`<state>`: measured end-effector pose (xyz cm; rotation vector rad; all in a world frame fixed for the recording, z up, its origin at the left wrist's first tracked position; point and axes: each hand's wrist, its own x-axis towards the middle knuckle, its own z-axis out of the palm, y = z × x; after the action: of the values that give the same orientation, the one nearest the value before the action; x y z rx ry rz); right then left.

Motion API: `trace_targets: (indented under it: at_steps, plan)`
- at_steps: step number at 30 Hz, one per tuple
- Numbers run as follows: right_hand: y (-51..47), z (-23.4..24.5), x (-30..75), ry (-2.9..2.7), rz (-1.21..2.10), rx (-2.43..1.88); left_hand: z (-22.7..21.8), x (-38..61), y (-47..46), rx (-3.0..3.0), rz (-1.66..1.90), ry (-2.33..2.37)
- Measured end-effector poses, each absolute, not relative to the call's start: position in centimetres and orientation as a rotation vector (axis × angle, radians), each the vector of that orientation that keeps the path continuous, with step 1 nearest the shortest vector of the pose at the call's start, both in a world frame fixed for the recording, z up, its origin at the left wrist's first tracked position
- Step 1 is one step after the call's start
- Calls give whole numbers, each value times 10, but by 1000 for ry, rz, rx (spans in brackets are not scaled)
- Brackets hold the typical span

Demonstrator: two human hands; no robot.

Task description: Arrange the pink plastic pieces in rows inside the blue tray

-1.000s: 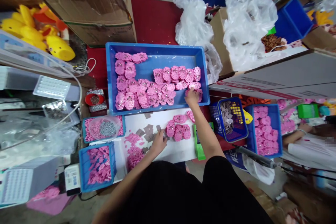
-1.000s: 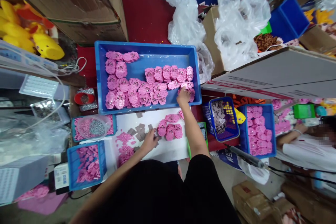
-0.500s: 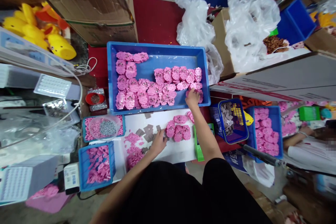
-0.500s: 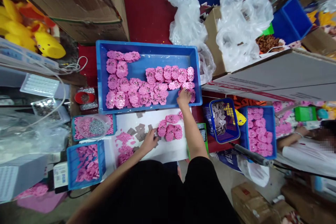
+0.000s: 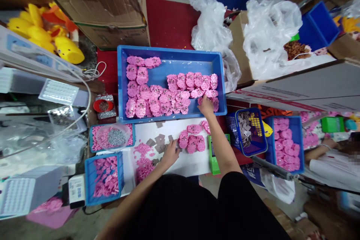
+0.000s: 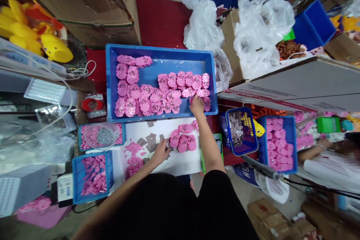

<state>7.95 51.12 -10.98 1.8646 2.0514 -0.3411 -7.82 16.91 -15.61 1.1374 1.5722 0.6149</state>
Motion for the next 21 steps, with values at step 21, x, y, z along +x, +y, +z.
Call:
trace_targets:
  at_steps: [21]
  plan:
    - [516,-132,89,2063,-459,1869,-153,-82,174,1152,560,1543]
